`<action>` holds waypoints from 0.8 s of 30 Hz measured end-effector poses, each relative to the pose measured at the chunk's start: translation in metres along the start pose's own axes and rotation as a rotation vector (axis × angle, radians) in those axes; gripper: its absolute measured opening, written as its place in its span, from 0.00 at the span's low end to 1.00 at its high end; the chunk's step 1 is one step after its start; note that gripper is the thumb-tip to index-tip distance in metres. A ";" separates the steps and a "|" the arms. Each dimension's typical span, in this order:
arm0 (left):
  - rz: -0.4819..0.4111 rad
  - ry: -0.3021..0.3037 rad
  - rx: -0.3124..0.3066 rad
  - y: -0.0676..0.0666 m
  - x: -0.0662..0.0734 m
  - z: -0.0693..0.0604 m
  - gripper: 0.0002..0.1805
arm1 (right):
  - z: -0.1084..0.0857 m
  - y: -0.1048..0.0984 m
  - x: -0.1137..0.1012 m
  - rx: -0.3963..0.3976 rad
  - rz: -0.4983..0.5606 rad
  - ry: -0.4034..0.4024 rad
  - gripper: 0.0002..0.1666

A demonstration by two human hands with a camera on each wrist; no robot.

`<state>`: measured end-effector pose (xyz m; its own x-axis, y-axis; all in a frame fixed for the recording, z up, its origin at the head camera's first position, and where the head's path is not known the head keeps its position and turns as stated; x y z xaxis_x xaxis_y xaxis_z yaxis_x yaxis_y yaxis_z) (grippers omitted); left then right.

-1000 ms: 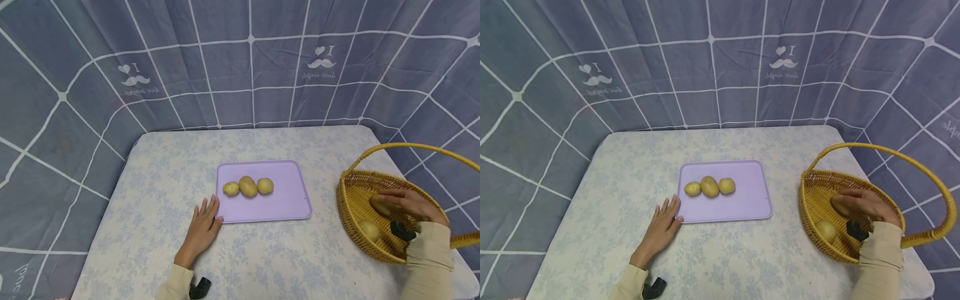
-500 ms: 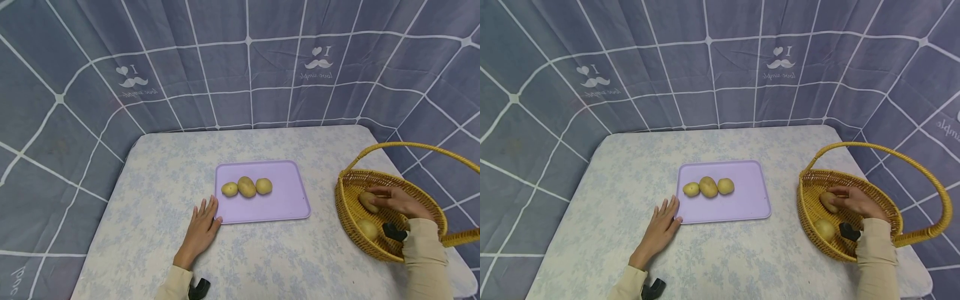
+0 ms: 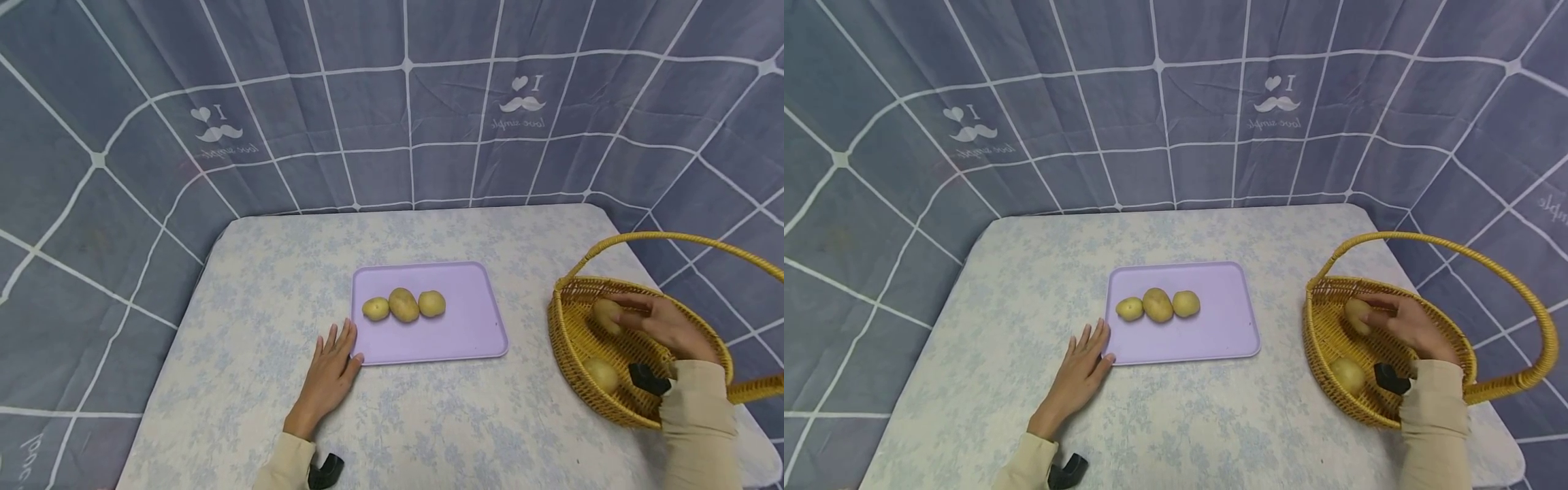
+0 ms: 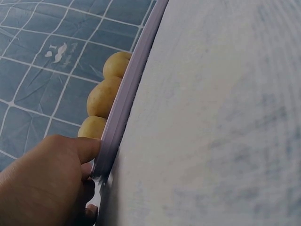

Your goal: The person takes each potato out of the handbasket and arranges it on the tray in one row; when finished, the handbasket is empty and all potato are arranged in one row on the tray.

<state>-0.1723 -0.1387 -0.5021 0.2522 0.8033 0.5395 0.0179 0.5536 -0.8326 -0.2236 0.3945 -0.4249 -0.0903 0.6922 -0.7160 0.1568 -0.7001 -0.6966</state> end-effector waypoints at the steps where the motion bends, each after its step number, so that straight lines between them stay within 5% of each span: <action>1: -0.001 -0.002 -0.003 0.000 0.000 0.000 0.32 | -0.002 -0.004 -0.002 0.020 0.013 0.015 0.28; 6: 0.000 -0.017 -0.033 0.002 -0.002 0.002 0.32 | -0.014 -0.023 -0.012 0.148 0.093 0.110 0.32; 12: 0.006 -0.028 -0.051 0.004 -0.004 0.001 0.32 | -0.022 -0.040 -0.035 0.331 0.166 0.104 0.32; 17: 0.000 -0.029 -0.048 0.004 -0.004 0.001 0.32 | -0.026 -0.043 -0.058 0.396 0.239 0.054 0.31; 24: 0.004 -0.029 -0.045 0.005 -0.004 0.002 0.32 | -0.019 -0.026 -0.102 0.391 0.601 -0.143 0.29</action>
<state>-0.1748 -0.1392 -0.5082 0.2245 0.8116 0.5393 0.0605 0.5408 -0.8390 -0.1993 0.3458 -0.3329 -0.2312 0.1574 -0.9601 -0.1405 -0.9819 -0.1271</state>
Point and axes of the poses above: each hand's wrist, its own z-axis towards the middle knuckle, its own y-axis out of the palm, x = y × z, the point moved 10 cm from there along z, towards the middle knuckle, and after that the axes turned 2 degrees about z, right-handed, at the moved point
